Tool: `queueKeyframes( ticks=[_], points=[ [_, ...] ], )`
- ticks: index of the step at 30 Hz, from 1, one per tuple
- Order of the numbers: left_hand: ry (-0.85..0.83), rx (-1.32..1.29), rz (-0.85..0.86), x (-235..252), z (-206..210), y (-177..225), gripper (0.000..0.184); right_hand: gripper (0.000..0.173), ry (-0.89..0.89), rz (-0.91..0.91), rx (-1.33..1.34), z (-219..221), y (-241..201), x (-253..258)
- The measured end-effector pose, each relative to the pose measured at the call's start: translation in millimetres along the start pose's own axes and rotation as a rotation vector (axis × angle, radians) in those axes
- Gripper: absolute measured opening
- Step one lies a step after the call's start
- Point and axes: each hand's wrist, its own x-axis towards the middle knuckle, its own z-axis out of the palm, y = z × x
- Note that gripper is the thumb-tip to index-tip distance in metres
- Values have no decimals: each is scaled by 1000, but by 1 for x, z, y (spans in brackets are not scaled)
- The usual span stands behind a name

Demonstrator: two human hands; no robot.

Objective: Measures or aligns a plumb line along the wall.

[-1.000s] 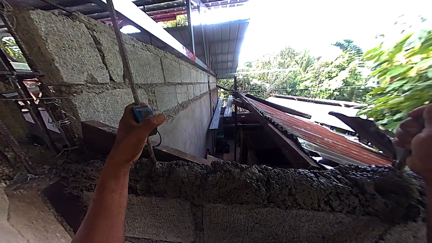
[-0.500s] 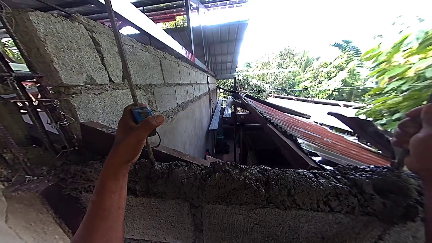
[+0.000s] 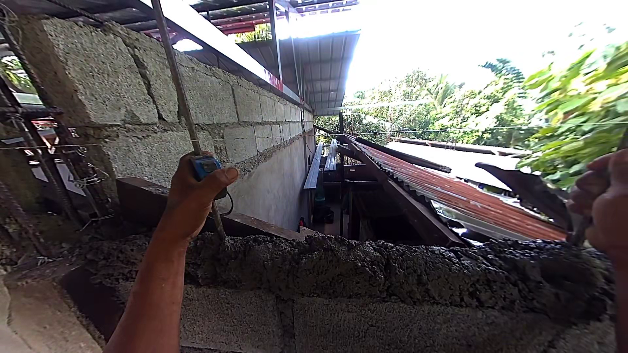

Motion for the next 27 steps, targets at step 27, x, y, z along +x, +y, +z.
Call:
queueKeyframes(
  ticks=[27],
  points=[
    [2,-1,-9,0,0,0,72,36,-2,10,11,0,-2,-3]
  ],
)
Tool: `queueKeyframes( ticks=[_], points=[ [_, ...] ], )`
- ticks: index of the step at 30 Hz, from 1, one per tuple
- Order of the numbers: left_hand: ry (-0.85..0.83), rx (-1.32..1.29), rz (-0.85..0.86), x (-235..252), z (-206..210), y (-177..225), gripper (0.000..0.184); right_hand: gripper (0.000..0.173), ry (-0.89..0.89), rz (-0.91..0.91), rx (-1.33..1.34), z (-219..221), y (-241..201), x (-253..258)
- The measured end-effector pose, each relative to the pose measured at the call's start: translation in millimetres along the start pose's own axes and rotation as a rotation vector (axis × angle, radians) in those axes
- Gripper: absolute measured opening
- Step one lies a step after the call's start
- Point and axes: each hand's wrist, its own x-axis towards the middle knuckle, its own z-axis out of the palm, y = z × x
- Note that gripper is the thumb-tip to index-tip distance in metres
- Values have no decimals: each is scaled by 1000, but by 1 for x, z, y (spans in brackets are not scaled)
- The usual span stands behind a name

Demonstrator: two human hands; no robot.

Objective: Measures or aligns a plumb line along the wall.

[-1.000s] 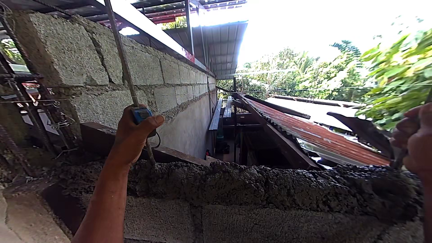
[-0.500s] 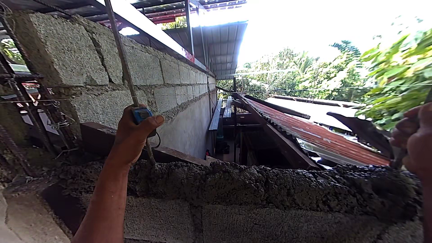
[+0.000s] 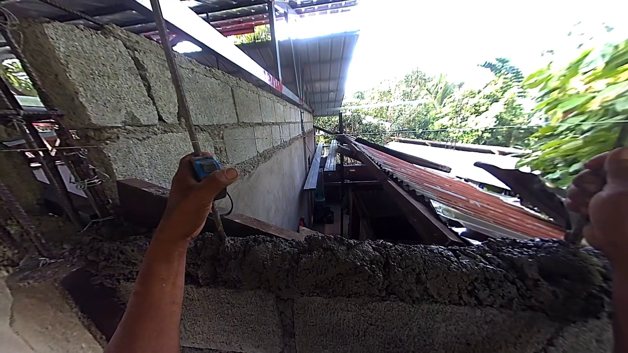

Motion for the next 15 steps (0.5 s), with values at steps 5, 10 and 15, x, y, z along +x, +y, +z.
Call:
queueKeyframes(
  ticks=[5,10,15],
  points=[
    [-8,-5,9,1,0,-1,72,36,1,-5,4,0,2,2],
    [-5,0,6,0,0,1,71,36,7,-1,-13,-1,2,1],
    [-4,7,7,0,0,1,71,37,11,0,-27,0,0,0]
  ],
)
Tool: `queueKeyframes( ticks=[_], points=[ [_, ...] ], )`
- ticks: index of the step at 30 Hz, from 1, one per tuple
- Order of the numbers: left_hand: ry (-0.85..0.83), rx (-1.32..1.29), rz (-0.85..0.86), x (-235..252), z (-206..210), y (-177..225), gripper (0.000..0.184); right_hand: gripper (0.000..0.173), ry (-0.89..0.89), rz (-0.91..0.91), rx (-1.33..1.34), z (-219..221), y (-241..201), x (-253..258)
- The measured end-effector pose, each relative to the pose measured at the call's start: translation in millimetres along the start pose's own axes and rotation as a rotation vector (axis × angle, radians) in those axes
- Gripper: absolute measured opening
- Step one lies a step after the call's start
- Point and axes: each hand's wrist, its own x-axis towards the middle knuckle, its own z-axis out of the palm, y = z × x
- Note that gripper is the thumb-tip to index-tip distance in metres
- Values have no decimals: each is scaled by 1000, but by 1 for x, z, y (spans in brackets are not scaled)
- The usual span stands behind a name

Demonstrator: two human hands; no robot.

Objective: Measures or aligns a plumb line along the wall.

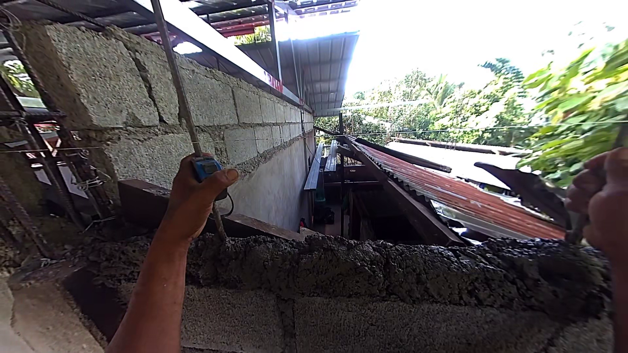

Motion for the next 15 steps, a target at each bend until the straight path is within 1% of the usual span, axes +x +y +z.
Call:
queueKeyframes(
  ticks=[4,15],
  points=[
    [1,-4,6,1,0,-1,71,37,7,1,6,3,-8,-2],
    [3,-16,4,0,1,0,73,36,4,-5,20,4,-9,-3]
  ],
)
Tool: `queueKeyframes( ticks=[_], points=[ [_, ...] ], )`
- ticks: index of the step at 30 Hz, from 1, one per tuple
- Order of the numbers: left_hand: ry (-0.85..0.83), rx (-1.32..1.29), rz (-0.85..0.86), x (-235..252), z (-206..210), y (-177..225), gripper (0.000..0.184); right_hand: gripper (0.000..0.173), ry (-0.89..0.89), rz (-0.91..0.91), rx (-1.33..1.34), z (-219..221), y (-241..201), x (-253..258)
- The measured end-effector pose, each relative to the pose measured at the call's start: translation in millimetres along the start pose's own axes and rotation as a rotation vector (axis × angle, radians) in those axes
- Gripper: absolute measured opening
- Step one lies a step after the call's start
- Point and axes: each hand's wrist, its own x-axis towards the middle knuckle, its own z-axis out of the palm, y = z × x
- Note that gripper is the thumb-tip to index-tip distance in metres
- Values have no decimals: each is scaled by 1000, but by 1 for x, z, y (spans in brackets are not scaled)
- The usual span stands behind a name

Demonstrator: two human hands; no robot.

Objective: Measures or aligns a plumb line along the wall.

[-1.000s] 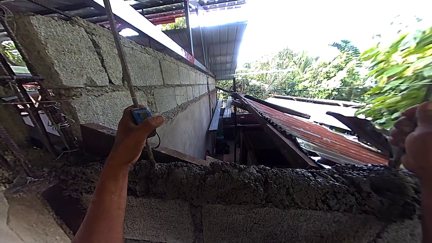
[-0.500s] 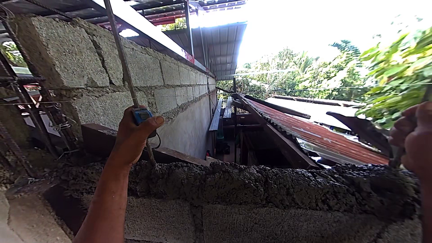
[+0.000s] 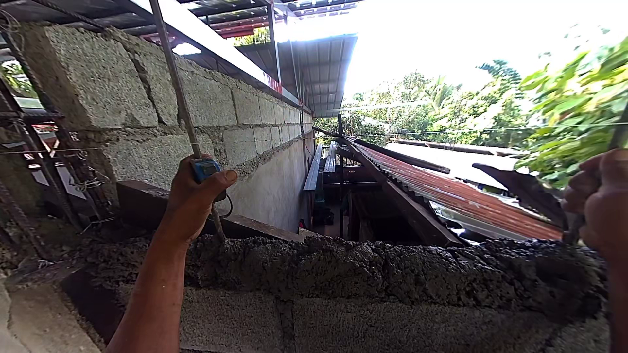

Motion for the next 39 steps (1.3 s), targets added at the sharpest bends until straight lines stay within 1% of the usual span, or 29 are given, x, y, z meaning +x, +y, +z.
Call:
queueKeyframes(
  ticks=[15,39],
  points=[
    [4,0,1,0,1,0,70,38,0,-3,-25,1,-2,-1],
    [12,13,-4,0,1,0,73,38,-7,-5,-8,1,-2,0]
  ],
)
